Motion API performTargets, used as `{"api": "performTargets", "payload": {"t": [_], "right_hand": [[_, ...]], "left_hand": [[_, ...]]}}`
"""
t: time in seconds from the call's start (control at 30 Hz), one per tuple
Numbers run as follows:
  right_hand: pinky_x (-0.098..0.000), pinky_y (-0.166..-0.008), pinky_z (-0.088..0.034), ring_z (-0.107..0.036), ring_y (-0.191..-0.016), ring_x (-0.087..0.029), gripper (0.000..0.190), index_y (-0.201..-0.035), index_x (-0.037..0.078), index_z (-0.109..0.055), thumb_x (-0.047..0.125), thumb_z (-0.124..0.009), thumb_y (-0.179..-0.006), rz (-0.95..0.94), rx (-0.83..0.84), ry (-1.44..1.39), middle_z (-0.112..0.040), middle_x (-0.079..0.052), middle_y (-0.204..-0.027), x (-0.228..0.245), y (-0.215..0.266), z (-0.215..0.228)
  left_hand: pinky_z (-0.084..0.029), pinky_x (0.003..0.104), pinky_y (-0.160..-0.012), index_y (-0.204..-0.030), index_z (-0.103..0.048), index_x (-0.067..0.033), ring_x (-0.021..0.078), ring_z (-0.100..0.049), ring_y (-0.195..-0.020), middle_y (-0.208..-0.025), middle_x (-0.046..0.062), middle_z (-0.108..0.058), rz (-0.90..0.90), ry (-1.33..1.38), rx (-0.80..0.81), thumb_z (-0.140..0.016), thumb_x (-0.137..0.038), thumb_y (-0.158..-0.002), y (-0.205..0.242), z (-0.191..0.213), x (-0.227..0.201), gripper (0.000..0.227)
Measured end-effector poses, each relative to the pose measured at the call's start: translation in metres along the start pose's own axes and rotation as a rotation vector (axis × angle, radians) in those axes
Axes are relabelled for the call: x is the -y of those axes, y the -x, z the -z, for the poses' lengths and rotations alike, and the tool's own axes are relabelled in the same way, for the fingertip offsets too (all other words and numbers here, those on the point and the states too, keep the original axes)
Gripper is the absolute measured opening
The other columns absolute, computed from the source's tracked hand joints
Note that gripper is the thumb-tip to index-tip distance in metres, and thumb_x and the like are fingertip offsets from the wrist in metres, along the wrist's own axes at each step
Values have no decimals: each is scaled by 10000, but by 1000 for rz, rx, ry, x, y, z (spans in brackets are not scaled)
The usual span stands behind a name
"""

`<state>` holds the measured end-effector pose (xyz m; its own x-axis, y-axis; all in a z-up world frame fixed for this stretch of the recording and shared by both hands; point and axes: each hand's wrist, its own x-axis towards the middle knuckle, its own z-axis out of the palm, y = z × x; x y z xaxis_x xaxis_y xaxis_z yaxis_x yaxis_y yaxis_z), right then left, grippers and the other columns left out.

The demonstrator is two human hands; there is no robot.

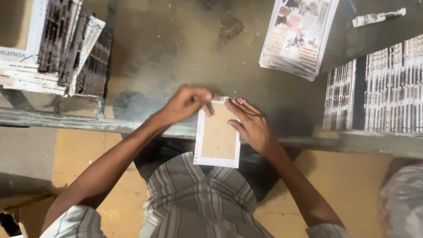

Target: The person assembles small cards by placing a brown insert into a white frame and pressing the edges to secure it. The person then stacks the finished cards and repeats the process with additional inserts and frames.

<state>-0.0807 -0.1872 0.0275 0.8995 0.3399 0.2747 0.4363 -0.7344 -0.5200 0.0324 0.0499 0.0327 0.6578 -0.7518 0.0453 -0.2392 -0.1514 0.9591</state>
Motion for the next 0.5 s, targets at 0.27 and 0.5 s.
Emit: {"api": "performTargets", "payload": {"t": [0.27, 0.5], "right_hand": [[-442, -1171, -438, -630, -1282, -338, 429, -1358, 85, -645, 171, -763, -955, -135, -71, -66, -677, -146, -1349, 1, 23, -16], [-437, -1065, -490, -665, -1132, -329, 395, -1233, 115, -658, 263, -810, -900, -294, -194, -121, -672, -92, -1196, 18, 24, -10]], "left_hand": [[-499, 521, -967, -1228, -644, -9, 429, -593, -1124, -1117, 237, -637, -190, -830, -227, -587, -240, -1103, -81, -8, 5, 269], [-208, 562, -1272, -1216, -562, -25, 399, -332, -1480, -1420, 203, -495, -556, -921, 28, -568, -230, -1001, -73, -49, 27, 297]]}}
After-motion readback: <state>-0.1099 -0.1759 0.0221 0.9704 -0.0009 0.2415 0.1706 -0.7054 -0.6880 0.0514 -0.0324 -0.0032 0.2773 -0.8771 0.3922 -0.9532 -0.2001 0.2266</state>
